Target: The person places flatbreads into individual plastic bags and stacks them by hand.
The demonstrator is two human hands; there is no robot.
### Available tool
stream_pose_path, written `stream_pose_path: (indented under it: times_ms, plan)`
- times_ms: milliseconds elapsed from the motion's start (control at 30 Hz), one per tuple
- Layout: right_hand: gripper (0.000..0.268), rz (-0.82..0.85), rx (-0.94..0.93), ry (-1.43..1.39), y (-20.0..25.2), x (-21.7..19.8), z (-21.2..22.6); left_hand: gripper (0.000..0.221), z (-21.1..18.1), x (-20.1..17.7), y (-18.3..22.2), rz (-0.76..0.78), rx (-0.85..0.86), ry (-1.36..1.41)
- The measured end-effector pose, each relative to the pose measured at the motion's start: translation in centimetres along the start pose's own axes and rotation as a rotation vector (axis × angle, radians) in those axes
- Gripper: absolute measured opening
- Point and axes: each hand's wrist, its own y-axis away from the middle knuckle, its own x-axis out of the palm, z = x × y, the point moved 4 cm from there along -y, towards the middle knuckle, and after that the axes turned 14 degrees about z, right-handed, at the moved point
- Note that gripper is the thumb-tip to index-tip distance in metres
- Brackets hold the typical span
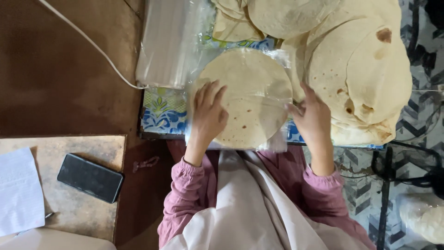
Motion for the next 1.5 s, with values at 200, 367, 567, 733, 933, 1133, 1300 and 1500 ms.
stream_pose_path:
  times_ms: [200,367,567,733,933,1133,1300,1500]
  plan:
    - [0.05,-0.217,-0.408,0.148,-5.0,2.8,2.9,0.077,-0.9,0.9,0.2,0.061,0.053,-0.124]
    - [0.061,-0.191,-0.258,0.248,-8.6,5.8,1.4,0.078,-0.9,1.1,0.1,0.083,0.066,-0.176]
    - [0.07,-0.305,0.089,0.611,-8.7,0.1,-2.3,0.077,-1.1,0.7,0.0,0.099,0.049,-0.13]
    - [0.07,-0.308,0.182,0.341,-8.1,-4.3,-10.3,0.078,-1.2,0.2,-0.2,0.122,0.022,-0.132]
    - [0.072,-0.561,0.246,0.252,-7.6,-7.4,-21.6,0.076,-0.9,0.4,-0.1,0.115,0.022,-0.122]
    - [0.007,-0.865,0.394,0.275,-3.3,-10.4,-20.7,0.075,-0.7,0.8,0.0,0.08,0.026,-0.09]
    - [0.005,-0.794,-0.063,0.344,-2.0,-8.9,-10.6,0.075,-0.7,1.2,0.2,0.013,0.011,-0.169]
    - [0.014,-0.339,-0.491,-0.02,3.8,-7.0,1.3,0.104,-5.7,-2.3,0.4,-0.063,0.089,0.034]
